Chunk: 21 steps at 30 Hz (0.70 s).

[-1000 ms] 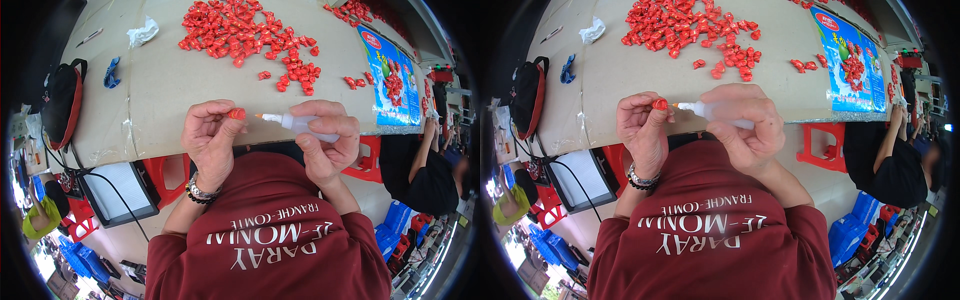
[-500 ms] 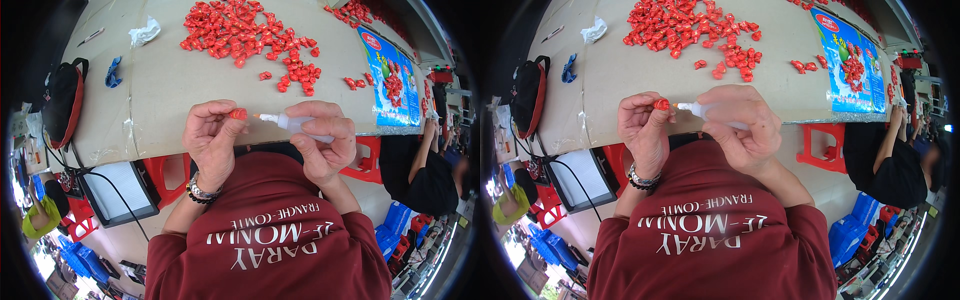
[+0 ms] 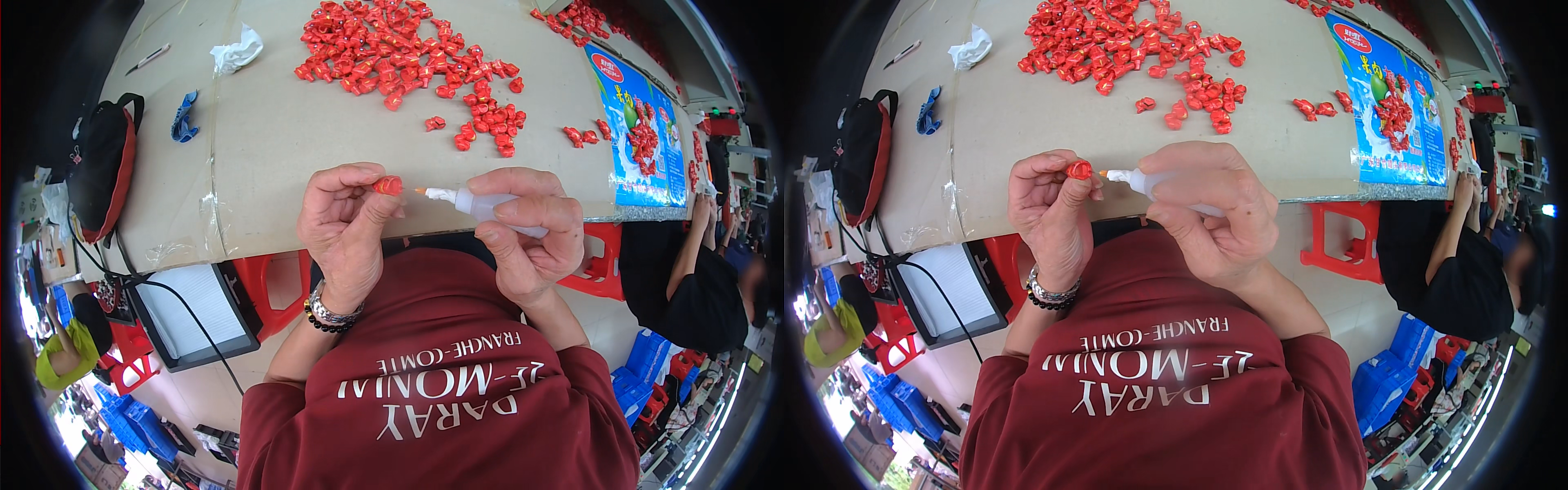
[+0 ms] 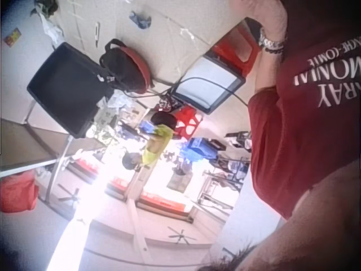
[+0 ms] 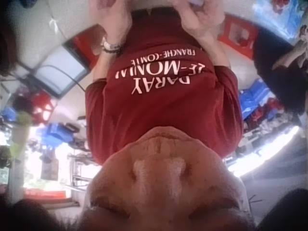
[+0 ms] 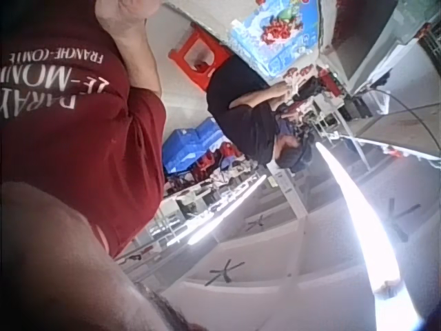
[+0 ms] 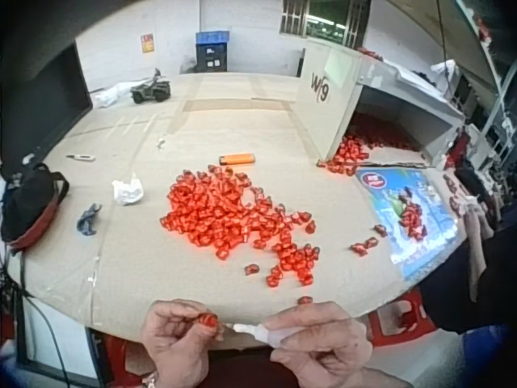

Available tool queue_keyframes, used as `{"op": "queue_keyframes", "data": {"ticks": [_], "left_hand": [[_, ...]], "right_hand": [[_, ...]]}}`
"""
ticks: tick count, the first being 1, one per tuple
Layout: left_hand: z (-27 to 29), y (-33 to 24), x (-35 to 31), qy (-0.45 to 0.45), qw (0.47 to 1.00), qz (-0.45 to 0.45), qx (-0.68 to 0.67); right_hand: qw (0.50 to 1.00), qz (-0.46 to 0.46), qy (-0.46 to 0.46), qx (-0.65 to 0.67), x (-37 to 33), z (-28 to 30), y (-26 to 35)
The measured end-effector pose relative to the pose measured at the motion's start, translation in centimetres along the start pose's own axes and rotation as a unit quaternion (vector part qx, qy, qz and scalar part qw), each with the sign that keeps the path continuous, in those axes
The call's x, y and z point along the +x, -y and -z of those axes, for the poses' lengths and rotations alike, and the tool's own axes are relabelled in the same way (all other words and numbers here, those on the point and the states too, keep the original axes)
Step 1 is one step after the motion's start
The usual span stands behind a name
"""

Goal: The person sits at a table and repeatedly picks up small red wrapped candies. They use a small white squeeze bottle to apply a substance into the opening of each candy wrapper, then place the filled candy into a cardboard box. The process is repeated continuously throughout the video.

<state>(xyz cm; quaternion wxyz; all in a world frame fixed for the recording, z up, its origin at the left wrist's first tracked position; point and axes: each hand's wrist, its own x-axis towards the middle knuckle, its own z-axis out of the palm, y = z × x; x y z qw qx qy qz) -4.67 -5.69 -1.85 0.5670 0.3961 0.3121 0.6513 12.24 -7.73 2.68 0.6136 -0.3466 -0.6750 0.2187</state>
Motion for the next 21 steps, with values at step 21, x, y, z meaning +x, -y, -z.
{"op": "queue_keyframes", "data": {"ticks": [21], "left_hand": [[0.0,-0.5,0.5,0.0,0.975,0.149,-0.164]], "right_hand": [[0.947,-0.175,-0.155,0.219,1.0,2.1,-1.2]]}}
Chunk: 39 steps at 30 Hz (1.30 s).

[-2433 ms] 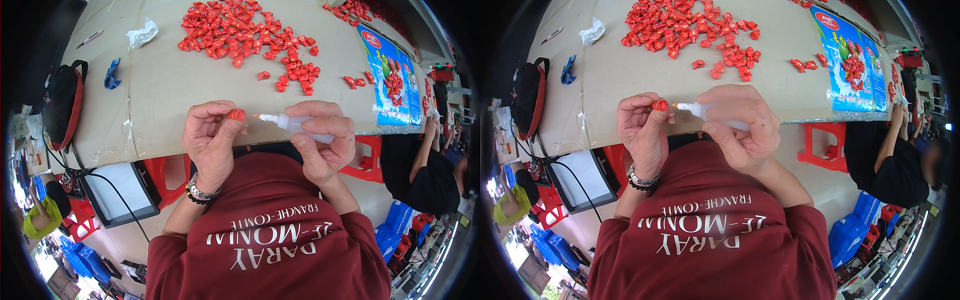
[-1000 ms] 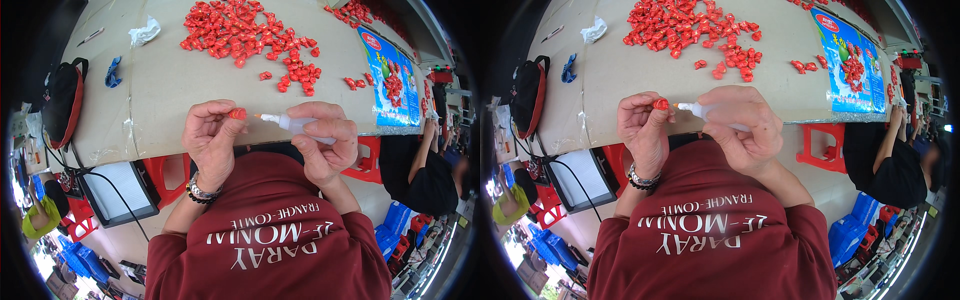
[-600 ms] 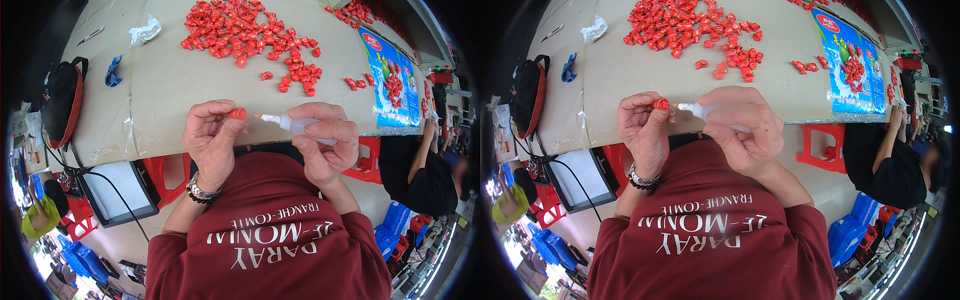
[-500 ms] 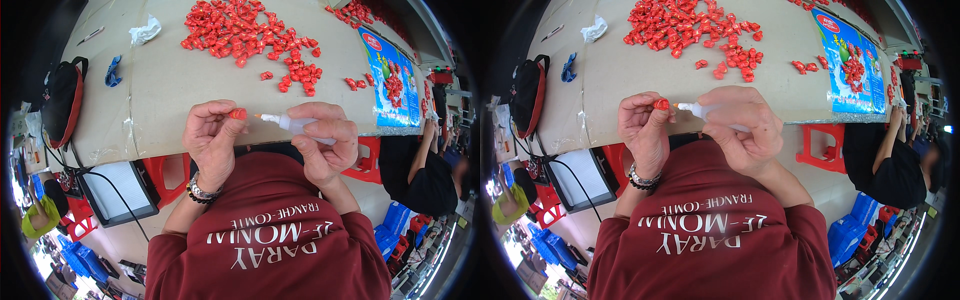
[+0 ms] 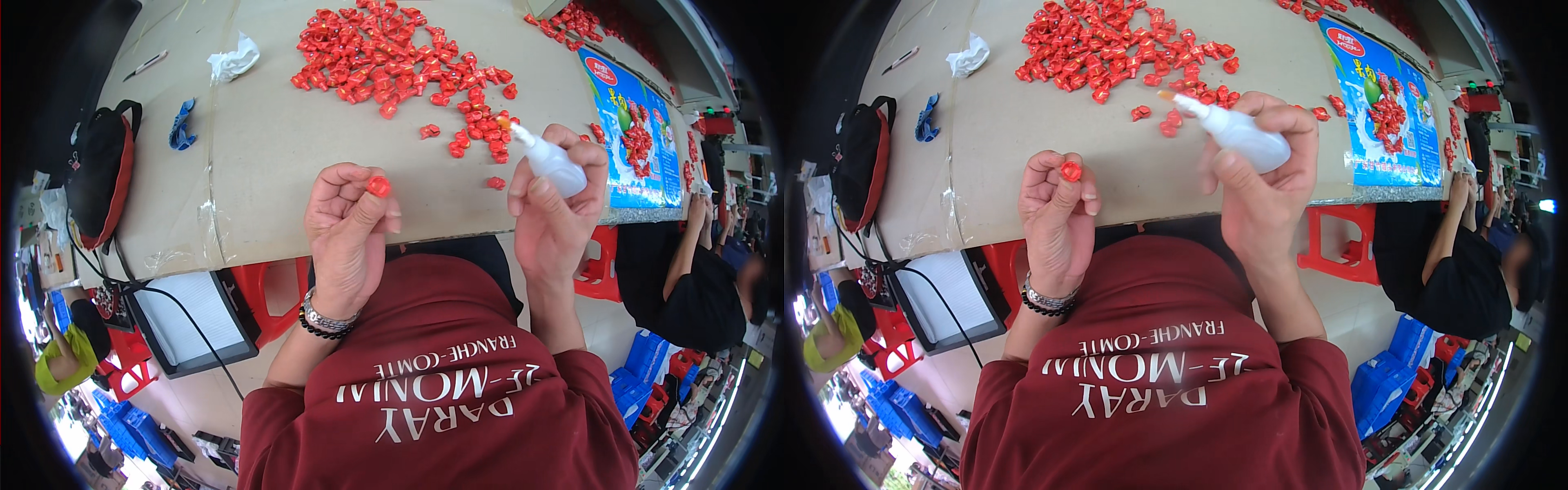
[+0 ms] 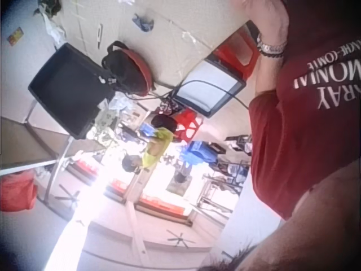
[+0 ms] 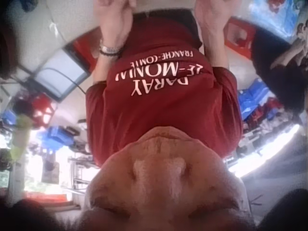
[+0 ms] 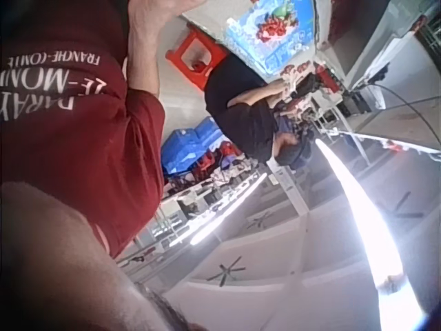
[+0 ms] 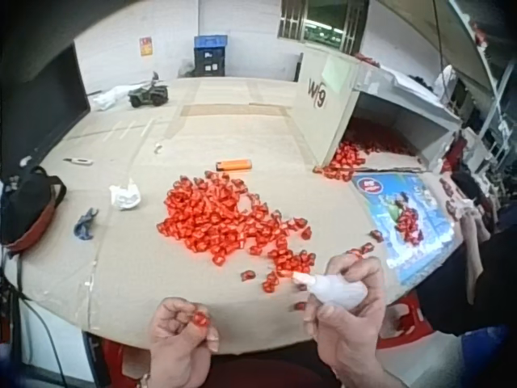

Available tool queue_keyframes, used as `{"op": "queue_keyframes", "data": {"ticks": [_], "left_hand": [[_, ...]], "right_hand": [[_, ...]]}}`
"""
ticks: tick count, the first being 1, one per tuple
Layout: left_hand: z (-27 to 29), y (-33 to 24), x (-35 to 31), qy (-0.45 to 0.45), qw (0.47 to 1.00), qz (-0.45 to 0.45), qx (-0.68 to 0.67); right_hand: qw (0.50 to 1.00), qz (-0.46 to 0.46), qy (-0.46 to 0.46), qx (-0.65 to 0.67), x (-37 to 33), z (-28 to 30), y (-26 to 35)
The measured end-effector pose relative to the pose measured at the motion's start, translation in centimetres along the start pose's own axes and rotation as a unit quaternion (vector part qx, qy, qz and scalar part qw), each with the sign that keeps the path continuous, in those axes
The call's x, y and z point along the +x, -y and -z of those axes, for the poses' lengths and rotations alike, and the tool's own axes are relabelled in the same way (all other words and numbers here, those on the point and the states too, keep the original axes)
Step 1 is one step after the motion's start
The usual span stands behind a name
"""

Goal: The person sits at a table and repeatedly picks up small red wrapped candies. They use a small white squeeze bottle to apply a substance into the opening of each candy wrapper, then place the filled candy into a cardboard box. The process is repeated continuously throughout the video.

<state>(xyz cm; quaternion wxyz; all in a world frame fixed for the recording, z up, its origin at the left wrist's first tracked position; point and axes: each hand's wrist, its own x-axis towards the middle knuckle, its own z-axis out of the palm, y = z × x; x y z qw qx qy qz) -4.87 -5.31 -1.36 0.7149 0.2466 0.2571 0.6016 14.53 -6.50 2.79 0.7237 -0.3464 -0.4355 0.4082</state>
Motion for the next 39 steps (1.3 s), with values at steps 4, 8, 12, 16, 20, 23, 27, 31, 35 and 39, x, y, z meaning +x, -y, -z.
{"op": "queue_keyframes", "data": {"ticks": [4,8,12,16,20,23,27,31,35,39], "left_hand": [[0.0,-0.1,0.1,0.008,0.998,0.041,-0.049],[-0.3,-0.4,0.1,0.007,0.996,0.067,-0.057],[0.0,-0.6,-0.1,0.0,0.997,0.073,-0.037],[0.1,-0.7,-0.3,0.013,0.995,0.082,-0.049],[0.1,-0.9,-0.5,0.007,0.992,0.1,-0.073],[0.3,-1.2,-0.6,0.007,0.991,0.104,-0.082],[0.6,-1.5,-0.7,-0.004,0.99,0.115,-0.076],[0.3,-1.9,-0.8,-0.023,0.991,0.117,-0.057],[0.2,-2.0,-0.7,-0.021,0.993,0.107,-0.035],[0.2,-1.9,-0.4,-0.018,0.994,0.104,-0.028]], "right_hand": [[0.994,-0.104,-0.039,0.009,1.0,0.4,0.3],[0.982,-0.176,-0.049,-0.037,2.2,0.4,0.4],[0.972,-0.195,-0.004,-0.134,3.4,0.9,-0.1],[0.93,-0.142,0.093,-0.326,4.2,0.1,-1.3],[0.83,0.025,0.21,-0.516,5.0,-1.2,-2.8],[0.764,0.055,0.251,-0.592,5.1,-2.1,-3.4],[0.692,0.08,0.276,-0.663,5.0,-2.5,-4.2],[0.687,0.075,0.275,-0.668,5.1,-3.1,-3.9],[0.789,0.055,0.241,-0.563,5.3,-3.1,-3.3],[0.91,-0.099,0.182,-0.36,4.5,-3.2,-2.6]]}}
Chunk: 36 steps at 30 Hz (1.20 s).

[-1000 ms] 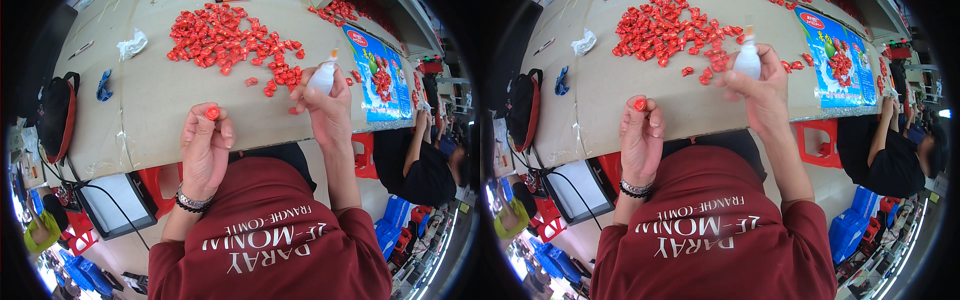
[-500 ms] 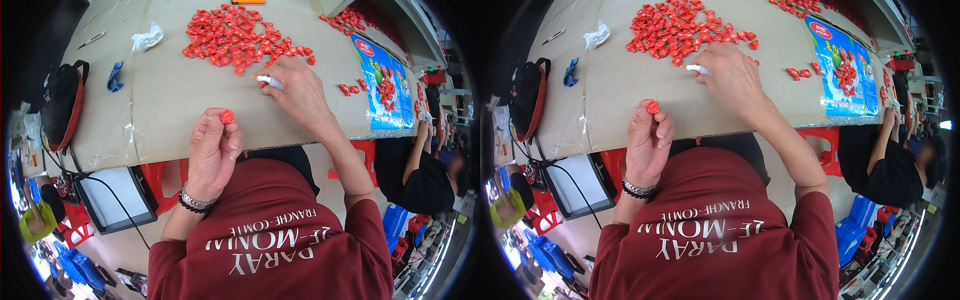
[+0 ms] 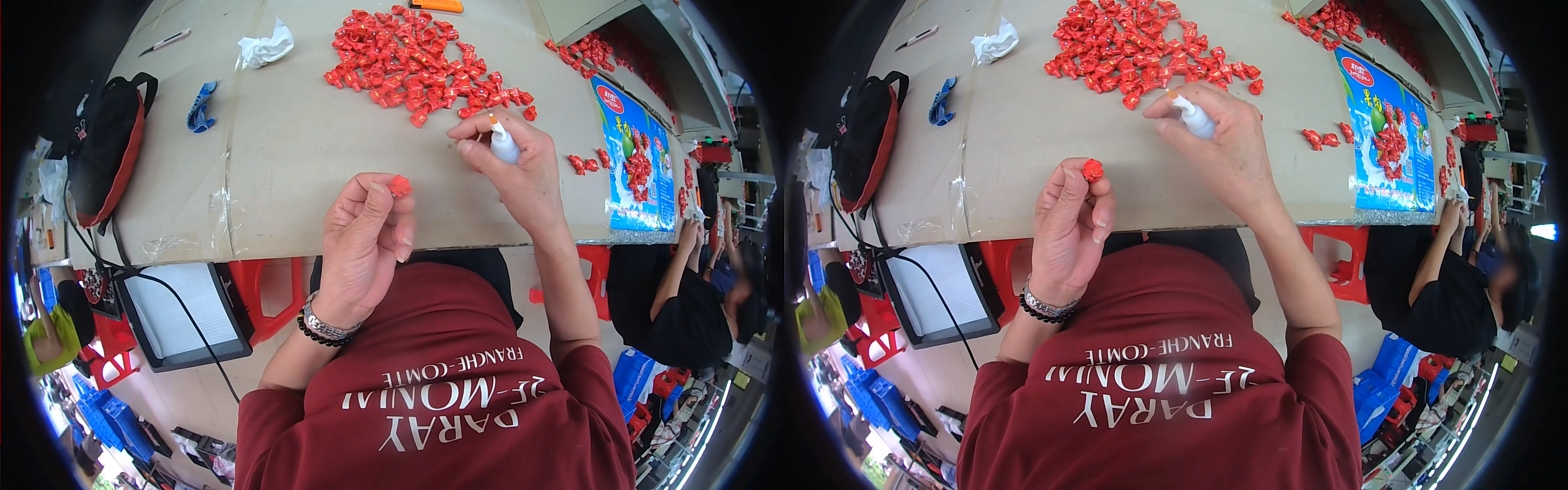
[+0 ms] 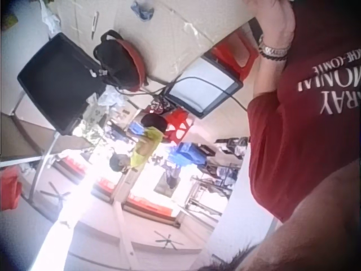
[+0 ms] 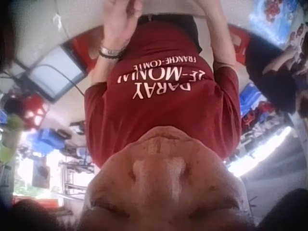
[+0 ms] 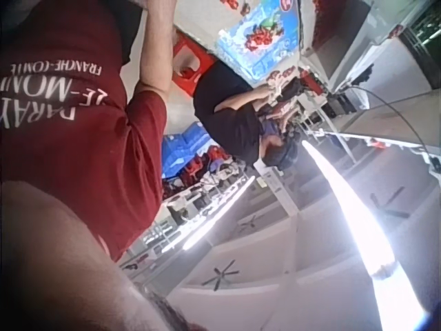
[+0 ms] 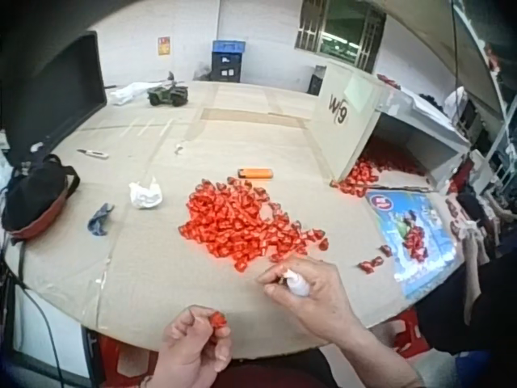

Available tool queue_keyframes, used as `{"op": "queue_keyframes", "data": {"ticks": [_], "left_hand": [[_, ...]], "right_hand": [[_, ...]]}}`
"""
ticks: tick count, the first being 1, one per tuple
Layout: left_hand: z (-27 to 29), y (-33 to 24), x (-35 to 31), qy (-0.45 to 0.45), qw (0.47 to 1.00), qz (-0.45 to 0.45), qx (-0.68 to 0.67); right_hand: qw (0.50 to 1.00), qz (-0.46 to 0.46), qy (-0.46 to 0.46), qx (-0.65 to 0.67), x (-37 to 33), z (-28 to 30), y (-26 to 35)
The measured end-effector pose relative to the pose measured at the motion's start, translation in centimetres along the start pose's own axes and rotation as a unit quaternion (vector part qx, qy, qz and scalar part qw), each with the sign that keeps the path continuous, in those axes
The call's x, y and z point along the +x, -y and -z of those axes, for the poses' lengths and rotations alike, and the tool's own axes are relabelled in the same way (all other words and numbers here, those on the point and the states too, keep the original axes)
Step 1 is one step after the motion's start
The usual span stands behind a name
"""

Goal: The person sits at a table and repeatedly picks up small red wrapped candies. They use a small white squeeze bottle to apply a substance into the opening of each candy wrapper, then place the filled candy into a cardboard box. The process is repeated continuously throughout the video.

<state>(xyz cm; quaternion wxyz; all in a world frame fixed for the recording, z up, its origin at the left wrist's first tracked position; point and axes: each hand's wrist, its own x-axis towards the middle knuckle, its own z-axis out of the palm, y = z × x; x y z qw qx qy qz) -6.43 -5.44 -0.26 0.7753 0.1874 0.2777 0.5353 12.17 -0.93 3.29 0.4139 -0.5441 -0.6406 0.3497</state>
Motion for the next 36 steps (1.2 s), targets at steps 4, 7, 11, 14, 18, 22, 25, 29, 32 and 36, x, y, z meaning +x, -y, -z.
{"op": "queue_keyframes", "data": {"ticks": [4,7,11,14,18,22,25,29,32,36], "left_hand": [[-0.1,0.1,0.1,-0.006,1.0,0.001,0.007],[0.0,0.3,0.2,0.0,1.0,0.005,0.005],[-0.2,0.4,0.1,0.013,1.0,0.003,0.007],[-0.3,0.6,0.1,0.015,1.0,-0.004,0.009],[-0.3,0.7,0.0,0.019,1.0,-0.008,0.022],[-0.3,0.9,-0.1,0.029,0.998,-0.012,0.047],[-0.3,1.0,-0.1,0.033,0.997,-0.028,0.068],[-0.3,1.4,-0.1,0.027,0.996,-0.048,0.074],[-0.2,1.6,-0.1,0.041,0.994,-0.054,0.082],[0.0,1.7,0.0,0.053,0.993,-0.055,0.09]], "right_hand": [[0.99,-0.088,-0.009,0.112,-1.2,-0.6,1.1],[0.979,-0.107,-0.008,0.17,-1.8,-0.8,1.2],[0.959,-0.141,0.012,0.245,-2.3,-1.0,1.4],[0.955,-0.137,0.01,0.262,-2.4,-1.2,1.3],[0.964,-0.088,0.005,0.249,-2.6,-1.3,0.6],[0.979,-0.047,-0.015,0.198,-2.8,-1.4,0.6],[0.992,-0.006,-0.038,0.118,-3.0,-1.2,1.3],[0.993,0.115,-0.026,0.001,-2.7,-0.8,1.4],[0.987,0.153,-0.015,-0.04,-2.4,-0.7,1.3],[0.984,0.165,0.016,-0.063,-2.5,-0.5,1.4]]}}
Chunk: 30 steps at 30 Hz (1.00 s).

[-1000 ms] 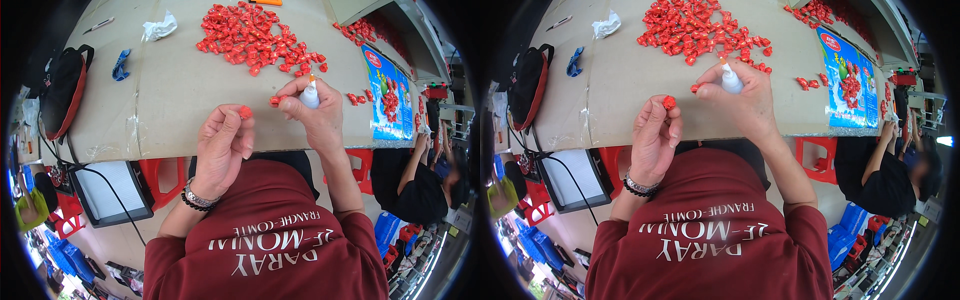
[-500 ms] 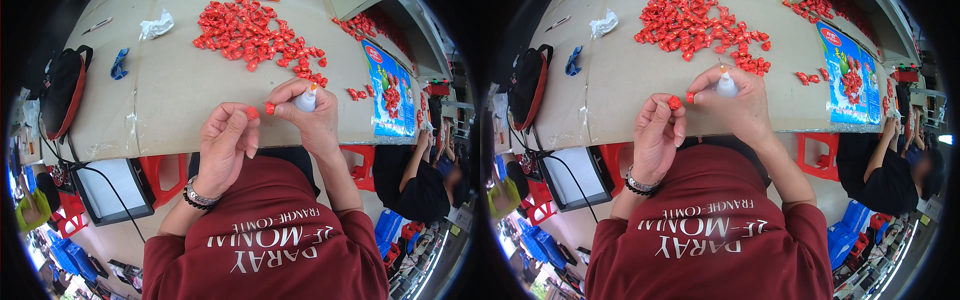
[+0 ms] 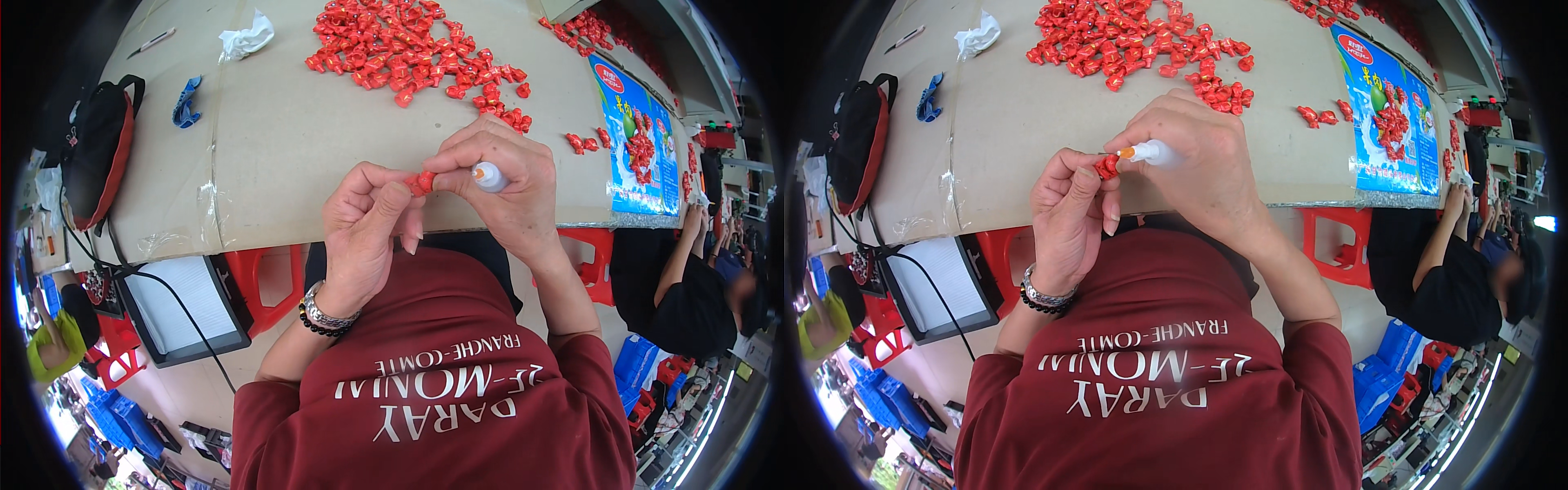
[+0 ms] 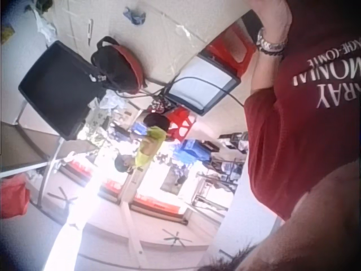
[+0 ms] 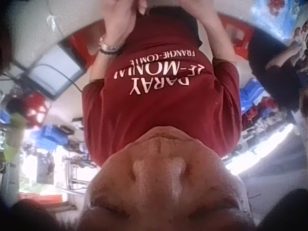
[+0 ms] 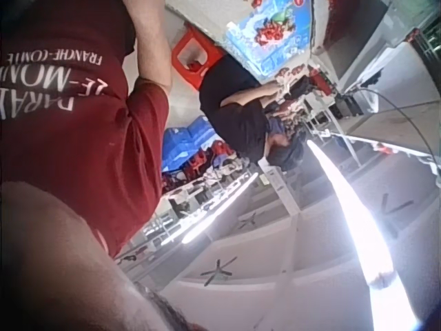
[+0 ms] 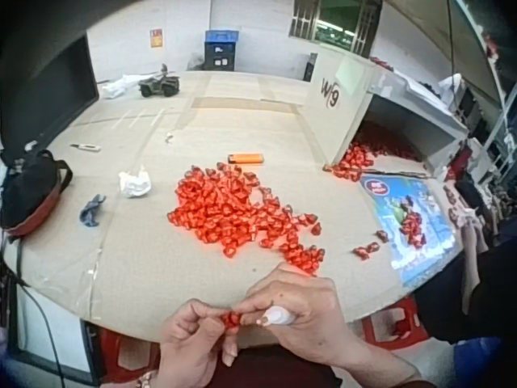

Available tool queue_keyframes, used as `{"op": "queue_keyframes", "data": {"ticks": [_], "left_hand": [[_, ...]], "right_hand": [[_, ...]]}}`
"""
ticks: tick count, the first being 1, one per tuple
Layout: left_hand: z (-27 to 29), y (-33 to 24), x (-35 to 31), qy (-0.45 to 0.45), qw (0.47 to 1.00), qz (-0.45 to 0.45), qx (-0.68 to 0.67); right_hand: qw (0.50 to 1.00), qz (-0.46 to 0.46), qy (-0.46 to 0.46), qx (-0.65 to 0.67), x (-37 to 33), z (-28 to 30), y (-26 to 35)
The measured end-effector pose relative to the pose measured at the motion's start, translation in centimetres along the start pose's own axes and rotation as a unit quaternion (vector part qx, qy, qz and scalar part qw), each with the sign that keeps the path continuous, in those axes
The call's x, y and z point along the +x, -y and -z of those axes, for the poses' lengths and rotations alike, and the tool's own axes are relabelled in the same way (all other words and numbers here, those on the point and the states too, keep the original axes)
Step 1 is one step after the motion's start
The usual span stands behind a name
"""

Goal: The person sits at a table and repeatedly picks up small red wrapped candies. They use a small white squeeze bottle to apply a substance into the opening of each candy wrapper, then place the filled candy into a cardboard box. The process is repeated continuously throughout the video.

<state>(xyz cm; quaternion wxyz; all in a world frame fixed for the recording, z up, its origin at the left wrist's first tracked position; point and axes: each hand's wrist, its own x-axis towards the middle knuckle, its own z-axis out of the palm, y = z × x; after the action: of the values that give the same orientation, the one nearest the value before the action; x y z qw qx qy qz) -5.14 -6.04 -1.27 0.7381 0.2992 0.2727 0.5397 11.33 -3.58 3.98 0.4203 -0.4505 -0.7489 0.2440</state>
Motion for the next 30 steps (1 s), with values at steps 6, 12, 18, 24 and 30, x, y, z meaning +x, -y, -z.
{"op": "queue_keyframes", "data": {"ticks": [6,12,18,24,30], "left_hand": [[0.0,0.3,0.0,0.001,1.0,-0.017,0.016],[-0.1,0.3,0.0,-0.009,0.999,-0.009,0.029],[0.0,0.1,0.2,-0.001,0.998,-0.019,0.053],[0.1,0.3,0.1,0.002,0.997,-0.025,0.08],[-0.1,0.1,0.2,0.021,0.993,-0.045,0.11]], "right_hand": [[0.999,-0.039,-0.002,0.021,-0.1,-0.2,-0.1],[0.995,-0.076,-0.008,0.057,-0.7,-0.5,-0.4],[0.995,-0.071,-0.019,0.064,-1.2,-1.0,-0.8],[0.997,-0.028,-0.035,0.068,-1.6,-1.3,-1.1],[0.996,0.026,-0.054,0.065,-1.9,-1.1,-1.5]]}}
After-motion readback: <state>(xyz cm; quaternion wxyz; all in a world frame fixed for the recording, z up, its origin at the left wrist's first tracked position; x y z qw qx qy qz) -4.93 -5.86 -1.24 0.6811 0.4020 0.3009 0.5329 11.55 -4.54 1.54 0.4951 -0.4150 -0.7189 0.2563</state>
